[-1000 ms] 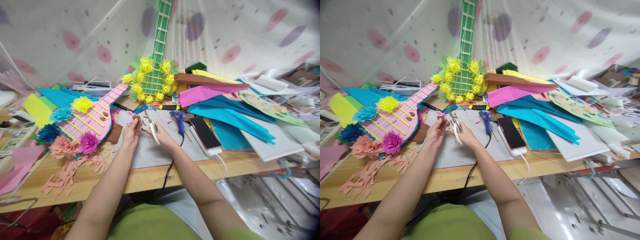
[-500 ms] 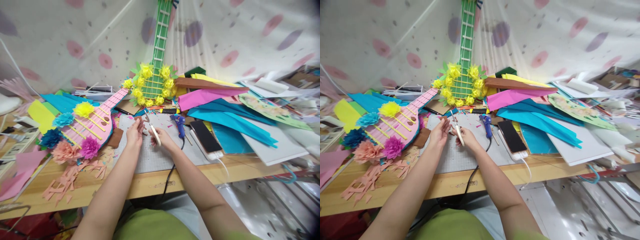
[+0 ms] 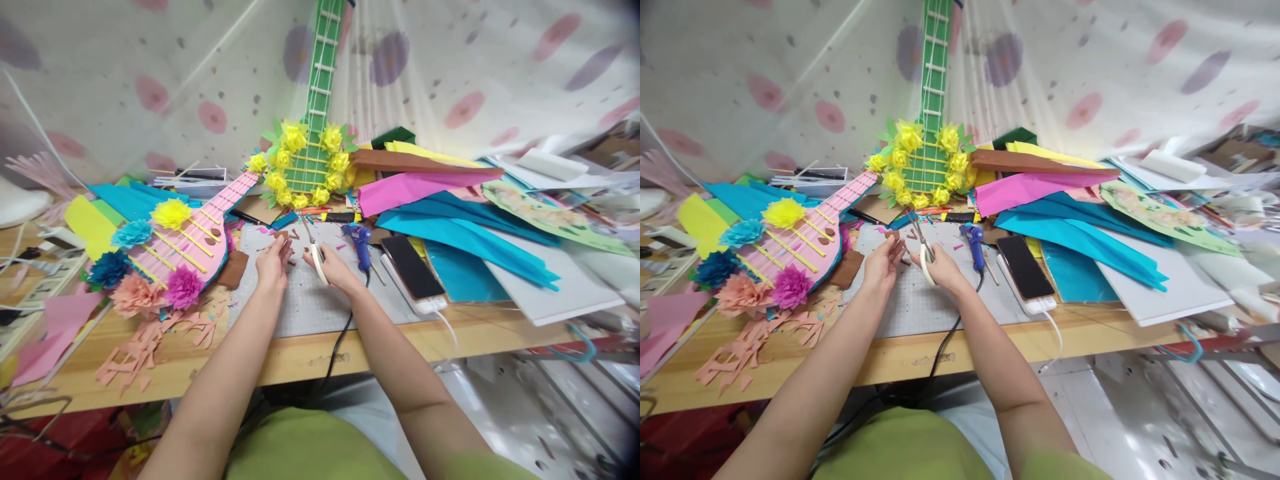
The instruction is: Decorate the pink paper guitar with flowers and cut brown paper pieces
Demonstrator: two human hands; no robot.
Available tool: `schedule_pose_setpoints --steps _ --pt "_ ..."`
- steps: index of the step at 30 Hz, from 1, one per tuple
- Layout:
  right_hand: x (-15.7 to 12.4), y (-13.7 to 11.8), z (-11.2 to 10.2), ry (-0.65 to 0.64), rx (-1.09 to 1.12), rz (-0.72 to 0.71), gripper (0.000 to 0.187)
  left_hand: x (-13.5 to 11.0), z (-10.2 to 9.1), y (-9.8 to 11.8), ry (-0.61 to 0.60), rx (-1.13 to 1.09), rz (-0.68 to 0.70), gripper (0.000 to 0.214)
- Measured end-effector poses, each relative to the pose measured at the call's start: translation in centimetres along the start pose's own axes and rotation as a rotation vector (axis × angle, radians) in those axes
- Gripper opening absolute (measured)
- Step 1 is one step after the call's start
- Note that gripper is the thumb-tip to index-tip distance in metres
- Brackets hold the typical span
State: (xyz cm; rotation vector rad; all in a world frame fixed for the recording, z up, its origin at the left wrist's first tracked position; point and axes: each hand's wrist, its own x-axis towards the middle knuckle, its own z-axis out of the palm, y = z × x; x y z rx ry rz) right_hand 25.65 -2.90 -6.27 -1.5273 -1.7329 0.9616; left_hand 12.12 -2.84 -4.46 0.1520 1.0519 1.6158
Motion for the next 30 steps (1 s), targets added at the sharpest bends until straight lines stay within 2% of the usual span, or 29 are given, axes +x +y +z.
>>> schedule_pose_setpoints --steps 6,14,20,26,30 --pt "-0.4 0.0 -0.7 -0.308 0.287 -0.018 0.043 0.1 -0.2 -0.5 -0.034 -0.001 -0.031 0.006" --pt "-0.9 -0.6 -1.6 -0.481 0.298 0.002 0.047 -0.1 0.0 -0.7 -0.041 0.012 -0.032 0.006" --pt "-0.9 -0.8 -1.4 -0.546 0.291 -0.066 0.051 -0.2 0.2 -1.0 -0.066 0.043 -0.038 0.006" --pt "-1.0 -1.0 -1.2 -0.541 0.295 0.005 0.05 -0.3 0.2 -1.1 -0.072 0.037 -0.053 0.008" --pt "-1.2 -1.1 -1.4 -0.577 0.327 -0.009 0.048 -0.3 0.2 -1.0 -0.062 0.017 -0.054 0.01"
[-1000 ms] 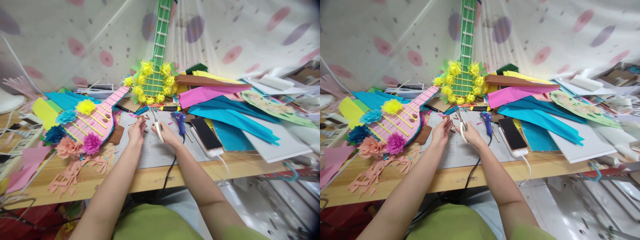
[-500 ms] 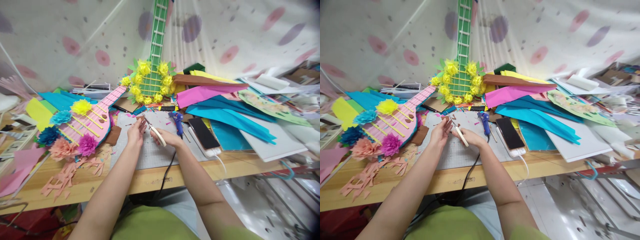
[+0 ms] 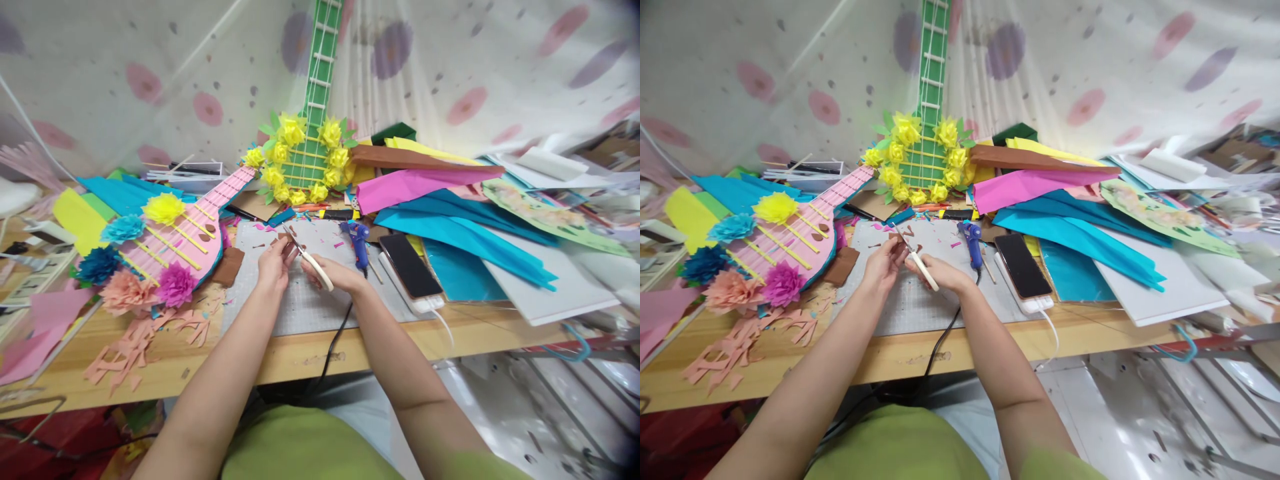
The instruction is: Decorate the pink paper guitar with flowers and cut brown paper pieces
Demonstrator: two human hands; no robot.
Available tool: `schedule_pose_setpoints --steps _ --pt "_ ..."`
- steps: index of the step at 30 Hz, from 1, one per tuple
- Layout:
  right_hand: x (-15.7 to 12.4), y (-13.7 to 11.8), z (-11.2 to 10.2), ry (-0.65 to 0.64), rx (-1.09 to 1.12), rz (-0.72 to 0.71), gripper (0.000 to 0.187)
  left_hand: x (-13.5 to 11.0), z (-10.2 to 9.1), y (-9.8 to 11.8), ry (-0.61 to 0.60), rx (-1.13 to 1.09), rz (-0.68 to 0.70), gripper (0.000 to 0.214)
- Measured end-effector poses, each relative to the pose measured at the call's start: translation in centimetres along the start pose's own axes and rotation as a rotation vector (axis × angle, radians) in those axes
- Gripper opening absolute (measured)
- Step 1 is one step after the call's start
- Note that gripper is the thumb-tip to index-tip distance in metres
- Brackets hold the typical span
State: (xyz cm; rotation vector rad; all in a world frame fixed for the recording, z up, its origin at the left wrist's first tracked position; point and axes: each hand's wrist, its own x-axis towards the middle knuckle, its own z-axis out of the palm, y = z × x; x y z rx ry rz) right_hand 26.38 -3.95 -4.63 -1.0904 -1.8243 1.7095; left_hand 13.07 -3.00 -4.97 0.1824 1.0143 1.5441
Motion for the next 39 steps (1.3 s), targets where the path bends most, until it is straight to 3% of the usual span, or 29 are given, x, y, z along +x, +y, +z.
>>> schedule_pose_setpoints --steps 14,26,39 --pt "0.2 0.4 -0.4 -0.055 0.104 0.044 0.053 0.0 -0.4 0.3 -0.038 0.041 0.011 0.014" --pt "0.0 0.5 -1.3 -0.078 0.13 0.098 0.051 0.6 -1.6 2.5 -0.129 0.305 -0.037 0.01" --pt "-0.9 0.1 -1.9 -0.135 0.048 0.082 0.045 0.6 -3.2 4.5 -0.316 0.526 -0.022 0.015"
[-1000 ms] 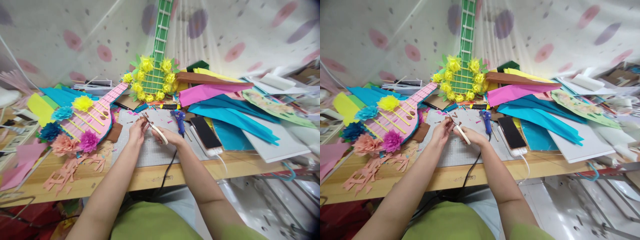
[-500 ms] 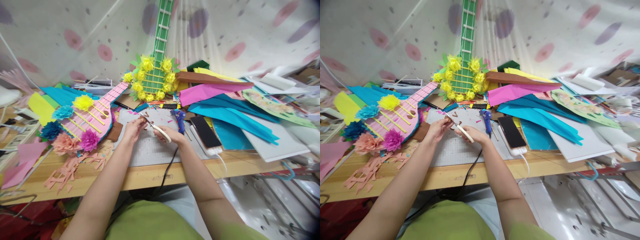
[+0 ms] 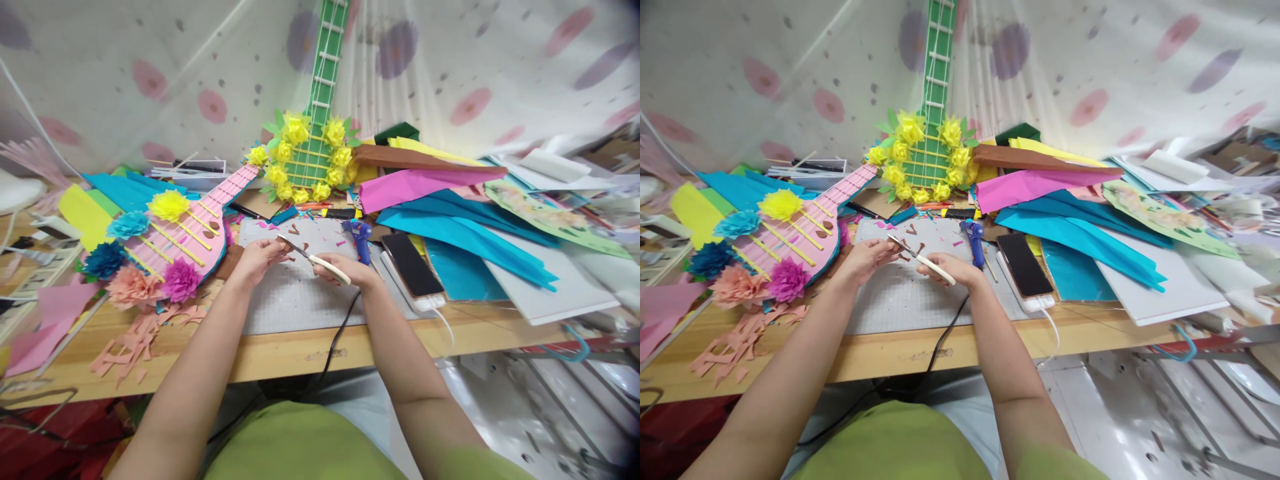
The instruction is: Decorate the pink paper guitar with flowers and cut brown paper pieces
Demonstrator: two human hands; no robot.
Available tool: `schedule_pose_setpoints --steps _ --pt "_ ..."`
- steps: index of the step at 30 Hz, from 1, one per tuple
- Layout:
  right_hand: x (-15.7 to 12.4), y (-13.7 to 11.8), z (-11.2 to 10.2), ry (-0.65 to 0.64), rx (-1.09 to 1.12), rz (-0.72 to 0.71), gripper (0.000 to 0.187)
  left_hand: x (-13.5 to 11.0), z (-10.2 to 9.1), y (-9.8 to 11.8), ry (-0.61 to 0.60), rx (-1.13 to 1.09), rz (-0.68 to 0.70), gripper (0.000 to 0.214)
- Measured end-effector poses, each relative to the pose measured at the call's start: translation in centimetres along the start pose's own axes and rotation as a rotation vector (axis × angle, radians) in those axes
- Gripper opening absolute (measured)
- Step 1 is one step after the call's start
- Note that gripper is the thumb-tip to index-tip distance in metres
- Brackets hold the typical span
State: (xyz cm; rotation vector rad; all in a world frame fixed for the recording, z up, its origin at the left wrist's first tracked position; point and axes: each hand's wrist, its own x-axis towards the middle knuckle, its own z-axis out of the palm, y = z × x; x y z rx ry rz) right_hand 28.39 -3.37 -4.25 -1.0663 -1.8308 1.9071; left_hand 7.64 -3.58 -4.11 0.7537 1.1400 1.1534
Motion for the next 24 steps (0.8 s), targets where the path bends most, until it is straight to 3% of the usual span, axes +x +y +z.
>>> schedule_pose_setpoints --steps 10,24 --pt "-0.1 -0.1 -0.1 -0.05 -0.012 0.012 0.052 0.5 -1.7 -0.4 -0.096 0.103 0.006 0.019" --pt "0.0 0.5 -0.7 -0.156 0.078 0.027 0.05 -0.2 -2.3 0.8 -0.166 0.193 -0.036 0.026"
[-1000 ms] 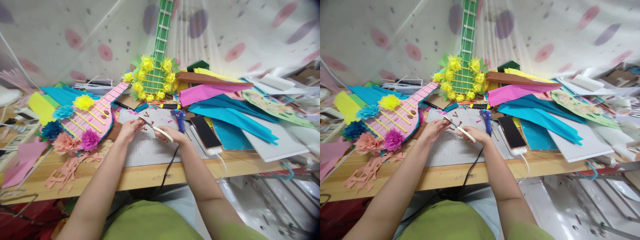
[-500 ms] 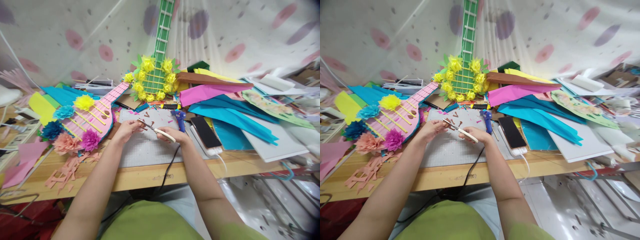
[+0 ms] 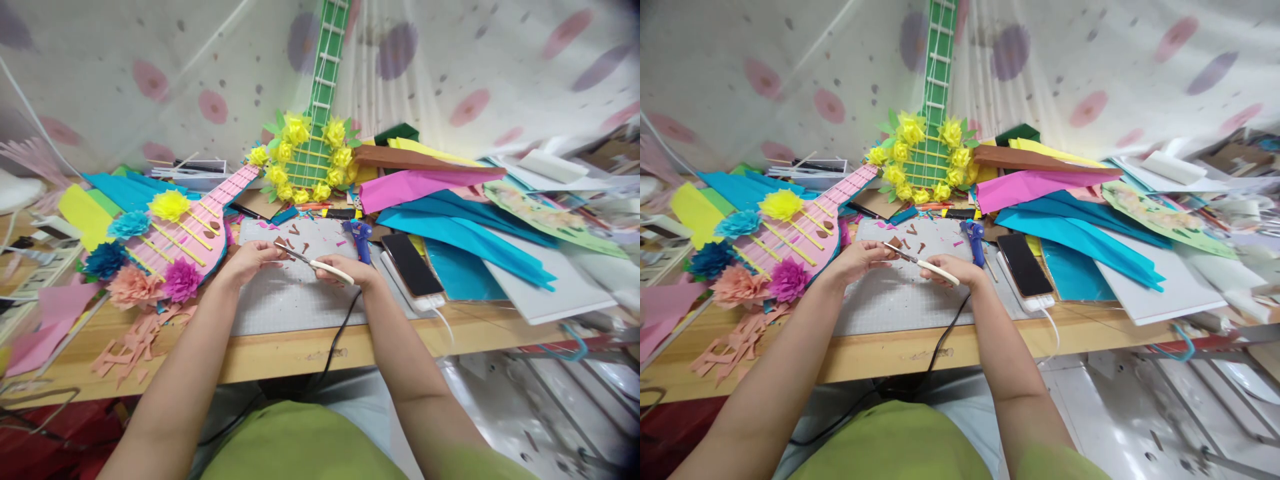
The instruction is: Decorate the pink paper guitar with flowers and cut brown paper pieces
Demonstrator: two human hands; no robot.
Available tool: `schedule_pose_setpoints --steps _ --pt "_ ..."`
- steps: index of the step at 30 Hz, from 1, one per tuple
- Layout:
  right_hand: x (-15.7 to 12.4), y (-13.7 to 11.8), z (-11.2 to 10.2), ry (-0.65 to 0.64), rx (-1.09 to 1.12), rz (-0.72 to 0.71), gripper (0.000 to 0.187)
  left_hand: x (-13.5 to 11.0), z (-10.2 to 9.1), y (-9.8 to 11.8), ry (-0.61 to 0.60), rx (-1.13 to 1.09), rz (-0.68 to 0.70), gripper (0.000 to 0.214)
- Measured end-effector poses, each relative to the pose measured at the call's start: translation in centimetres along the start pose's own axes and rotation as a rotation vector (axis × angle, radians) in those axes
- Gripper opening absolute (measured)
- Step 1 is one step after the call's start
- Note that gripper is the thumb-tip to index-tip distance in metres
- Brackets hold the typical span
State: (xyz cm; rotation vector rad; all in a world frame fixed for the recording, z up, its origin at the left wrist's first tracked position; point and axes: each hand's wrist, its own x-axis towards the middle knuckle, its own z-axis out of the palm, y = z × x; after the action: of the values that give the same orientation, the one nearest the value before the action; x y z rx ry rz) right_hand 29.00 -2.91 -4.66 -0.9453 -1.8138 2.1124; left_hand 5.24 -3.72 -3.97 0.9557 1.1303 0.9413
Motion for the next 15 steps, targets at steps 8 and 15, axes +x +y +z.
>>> schedule_pose_setpoints --steps 8,15 --pt "0.2 0.5 -0.4 -0.009 -0.022 0.017 0.047 -0.3 -0.3 1.0 -0.057 0.06 -0.057 0.026" --pt "-0.1 0.4 -0.5 0.011 -0.092 0.004 0.046 -0.6 -0.6 1.6 -0.127 0.104 -0.091 0.023"
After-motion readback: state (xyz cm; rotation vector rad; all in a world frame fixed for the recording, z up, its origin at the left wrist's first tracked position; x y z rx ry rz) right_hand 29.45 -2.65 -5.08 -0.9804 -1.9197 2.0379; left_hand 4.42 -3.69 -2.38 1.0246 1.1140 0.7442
